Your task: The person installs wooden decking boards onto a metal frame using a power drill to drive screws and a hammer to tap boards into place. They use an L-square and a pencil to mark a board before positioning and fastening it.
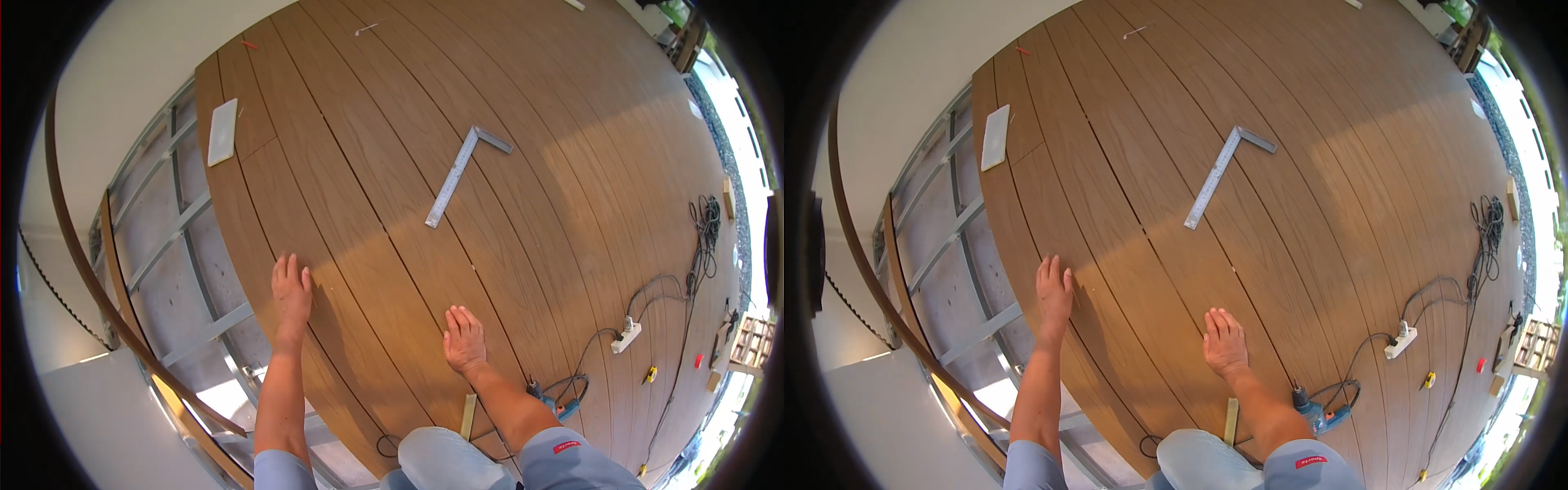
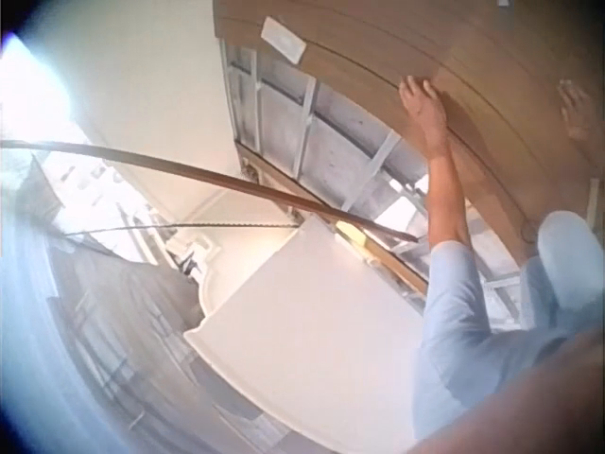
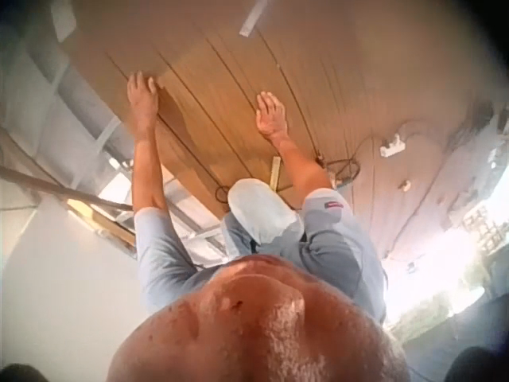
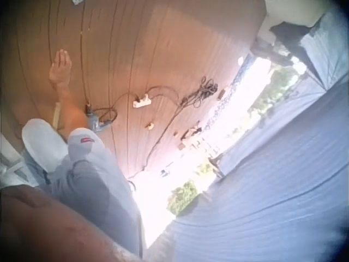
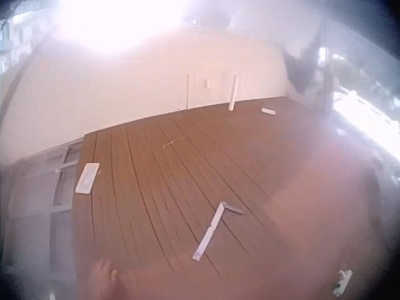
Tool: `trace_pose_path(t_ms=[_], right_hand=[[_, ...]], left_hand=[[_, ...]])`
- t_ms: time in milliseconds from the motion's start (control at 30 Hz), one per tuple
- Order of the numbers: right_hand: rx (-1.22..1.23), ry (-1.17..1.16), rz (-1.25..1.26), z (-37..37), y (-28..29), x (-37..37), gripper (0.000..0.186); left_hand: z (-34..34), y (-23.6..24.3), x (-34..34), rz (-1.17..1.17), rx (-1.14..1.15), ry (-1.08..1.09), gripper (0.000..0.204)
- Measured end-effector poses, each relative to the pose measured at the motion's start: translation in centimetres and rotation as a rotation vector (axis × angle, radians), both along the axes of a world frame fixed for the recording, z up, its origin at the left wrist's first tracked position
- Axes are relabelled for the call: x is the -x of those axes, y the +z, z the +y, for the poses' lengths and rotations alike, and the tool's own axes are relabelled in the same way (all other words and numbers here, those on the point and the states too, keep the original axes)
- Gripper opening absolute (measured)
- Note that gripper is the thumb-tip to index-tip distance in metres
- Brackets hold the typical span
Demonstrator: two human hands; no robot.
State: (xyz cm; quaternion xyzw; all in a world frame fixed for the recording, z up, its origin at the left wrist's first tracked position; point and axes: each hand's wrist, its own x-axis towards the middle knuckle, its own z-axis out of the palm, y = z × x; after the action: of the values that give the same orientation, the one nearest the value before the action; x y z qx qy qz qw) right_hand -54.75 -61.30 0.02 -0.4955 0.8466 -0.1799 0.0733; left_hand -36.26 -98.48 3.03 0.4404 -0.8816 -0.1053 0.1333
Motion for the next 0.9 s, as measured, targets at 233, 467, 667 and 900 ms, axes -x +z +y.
trace_pose_path(t_ms=[233,467,667,900], right_hand=[[-0.046,-0.008,-0.029,0.7,0.0,0.3,0.056],[-0.119,-0.033,0.025,0.3,0.3,0.4,0.055],[-0.142,-0.176,-0.167,-8.3,4.4,2.7,0.039],[0.278,-0.208,-0.021,-46.2,0.8,23.1,0.043]], left_hand=[[-11.2,-7.3,5.7,-0.145,0.161,0.085,0.049],[-11.5,-5.1,6.3,-0.012,0.133,0.040,0.044],[-13.0,-4.4,5.9,-0.050,0.122,0.048,0.044],[-12.3,-3.8,6.4,-0.108,0.081,-0.006,0.046]])
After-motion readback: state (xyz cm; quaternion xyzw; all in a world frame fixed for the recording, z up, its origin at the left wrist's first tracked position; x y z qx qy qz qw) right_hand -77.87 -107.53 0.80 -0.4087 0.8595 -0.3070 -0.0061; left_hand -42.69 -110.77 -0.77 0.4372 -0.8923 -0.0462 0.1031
